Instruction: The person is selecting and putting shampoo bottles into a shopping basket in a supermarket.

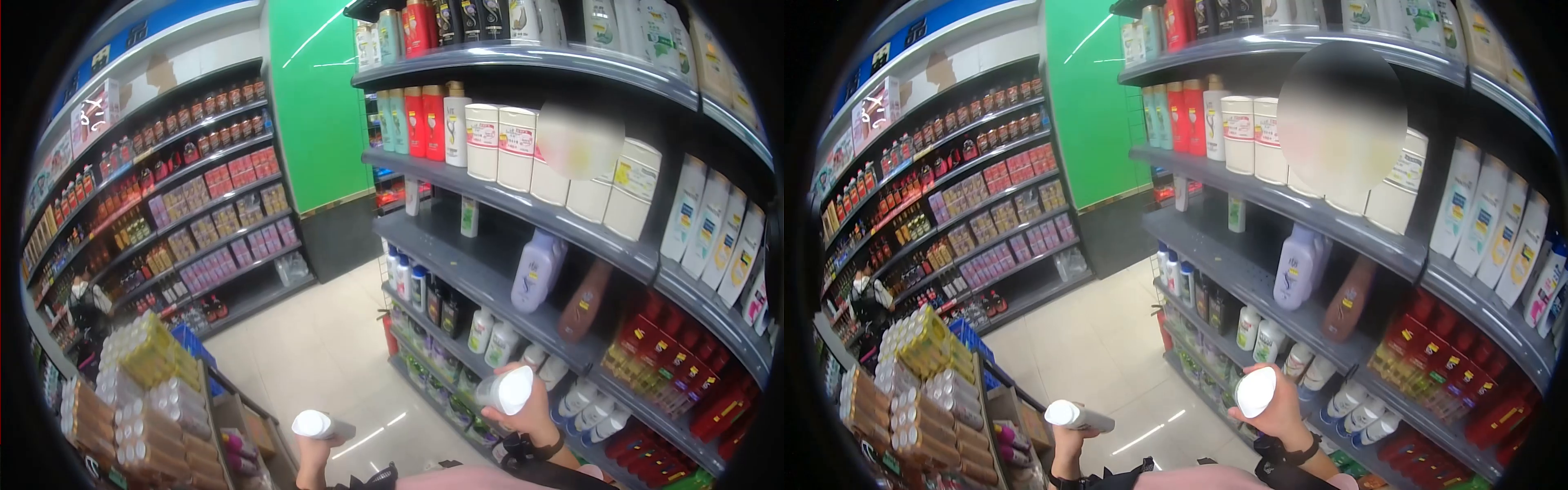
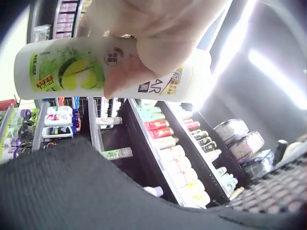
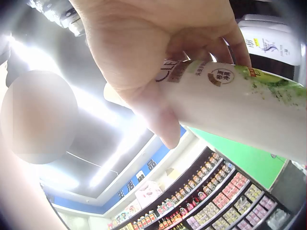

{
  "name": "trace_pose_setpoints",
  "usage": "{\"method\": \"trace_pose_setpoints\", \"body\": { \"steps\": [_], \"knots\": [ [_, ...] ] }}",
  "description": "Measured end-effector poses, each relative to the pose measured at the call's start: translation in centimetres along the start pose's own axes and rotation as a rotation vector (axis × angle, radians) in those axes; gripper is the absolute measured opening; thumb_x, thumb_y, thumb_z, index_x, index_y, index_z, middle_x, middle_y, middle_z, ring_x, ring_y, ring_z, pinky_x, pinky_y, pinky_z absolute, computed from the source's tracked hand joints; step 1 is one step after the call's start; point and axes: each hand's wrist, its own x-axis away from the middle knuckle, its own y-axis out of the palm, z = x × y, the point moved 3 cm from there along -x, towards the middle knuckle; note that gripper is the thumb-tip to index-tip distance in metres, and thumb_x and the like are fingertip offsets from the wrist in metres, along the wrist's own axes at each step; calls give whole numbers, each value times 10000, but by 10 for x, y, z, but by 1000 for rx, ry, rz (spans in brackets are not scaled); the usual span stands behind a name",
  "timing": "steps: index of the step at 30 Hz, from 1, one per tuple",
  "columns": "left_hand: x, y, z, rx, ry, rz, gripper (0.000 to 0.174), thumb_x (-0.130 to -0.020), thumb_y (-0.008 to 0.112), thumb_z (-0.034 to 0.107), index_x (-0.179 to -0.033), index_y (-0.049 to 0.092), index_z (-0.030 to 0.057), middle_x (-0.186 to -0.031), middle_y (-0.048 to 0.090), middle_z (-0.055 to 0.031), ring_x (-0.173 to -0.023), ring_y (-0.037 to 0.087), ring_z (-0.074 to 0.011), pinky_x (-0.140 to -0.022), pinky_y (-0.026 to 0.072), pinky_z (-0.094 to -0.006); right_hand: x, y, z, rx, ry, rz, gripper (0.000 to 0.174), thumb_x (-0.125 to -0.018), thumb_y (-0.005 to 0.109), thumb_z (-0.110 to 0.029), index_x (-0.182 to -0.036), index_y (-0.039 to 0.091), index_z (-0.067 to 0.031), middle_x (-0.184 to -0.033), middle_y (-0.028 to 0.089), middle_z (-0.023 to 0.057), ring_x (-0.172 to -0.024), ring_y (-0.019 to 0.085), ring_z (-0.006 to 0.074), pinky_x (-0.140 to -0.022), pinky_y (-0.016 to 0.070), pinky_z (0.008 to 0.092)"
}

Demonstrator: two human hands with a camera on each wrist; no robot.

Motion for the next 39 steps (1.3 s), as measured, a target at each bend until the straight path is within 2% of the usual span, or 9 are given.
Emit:
{"method": "trace_pose_setpoints", "body": {
  "steps": [2, 5, 10, 16, 28, 30, 32, 34, 39],
  "knots": [
    [-43, 27, 20, -31, -14, -46, 552, -444, 792, -67, -951, 604, 38, -861, 606, -44, -808, 586, -180, -710, 497, -317, -33, 2, 11, -13, -10, 27, 674, -534, 891, -242, -1088, 558, -51, -1005, 645, 78, -892, 637, 209, -779, 491, 320],
    [-89, 66, 50, -186, 422, -52, 582, -431, 813, -34, -963, 601, 73, -955, 567, -60, -867, 566, -216, -779, 482, -333, -73, 11, 35, -86, -98, 72, 689, -534, 894, -241, -1102, 553, -49, -1050, 637, 91, -931, 628, 223, -810, 487, 326],
    [-145, 118, 47, -24, 331, -132, 650, -415, 818, -26, -1008, 576, 85, -966, 570, -87, -896, 556, -263, -803, 477, -360, -131, 20, 52, -62, -241, 132, 696, -544, 890, -212, -1124, 540, -51, -1102, 625, 126, -995, 616, 264, -871, 476, 364],
    [-233, 186, 80, 39, 760, -327, 594, -507, 861, 110, -1043, 606, 82, -1007, 577, -81, -946, 557, -242, -833, 469, -373, -191, 28, 82, 75, -270, 247, 651, -537, 880, -183, -1084, 552, -57, -1106, 623, 138, -1020, 602, 308, -879, 468, 395],
    [-461, 329, 137, 322, 1038, -752, 598, -547, 891, 179, -1061, 609, 61, -1075, 625, -107, -967, 570, -259, -854, 461, -366, -357, 73, 168, 257, -102, 460, 679, -541, 896, -204, -1095, 537, -42, -1100, 594, 108, -1088, 558, 235, -917, 448, 351],
    [-491, 348, 139, 376, 973, -787, 456, -590, 788, 62, -1017, 629, 45, -1031, 624, -100, -973, 571, -258, -844, 467, -346, -385, 78, 180, 212, 126, 491, 697, -532, 897, -217, -1100, 536, -35, -1068, 608, 97, -1032, 581, 214, -890, 460, 333],
    [-523, 373, 132, 330, 751, -900, 611, -500, 876, 80, -1051, 613, 70, -1036, 615, -70, -921, 574, -203, -812, 470, -340, -410, 76, 209, 266, 224, 507, 661, -537, 869, -176, -1087, 548, 6, -993, 627, 131, -930, 613, 228, -843, 485, 343],
    [-546, 397, 139, 386, 524, -1077, 607, -497, 839, -2, -1057, 612, 55, -1009, 623, -45, -935, 584, -169, -825, 478, -342, -431, 75, 227, 215, 215, 620, 674, -545, 869, -183, -1105, 550, 15, -1021, 626, 151, -958, 605, 242, -858, 479, 352],
    [-586, 474, 142, 361, 434, -1300, 528, -542, 796, -47, -1036, 618, 9, -975, 665, -79, -904, 631, -188, -815, 501, -332, -478, 70, 266, 318, 247, 715, 564, -575, 862, -161, -1038, 591, 15, -994, 636, 116, -908, 607, 216, -818, 491, 340]
  ]
}}
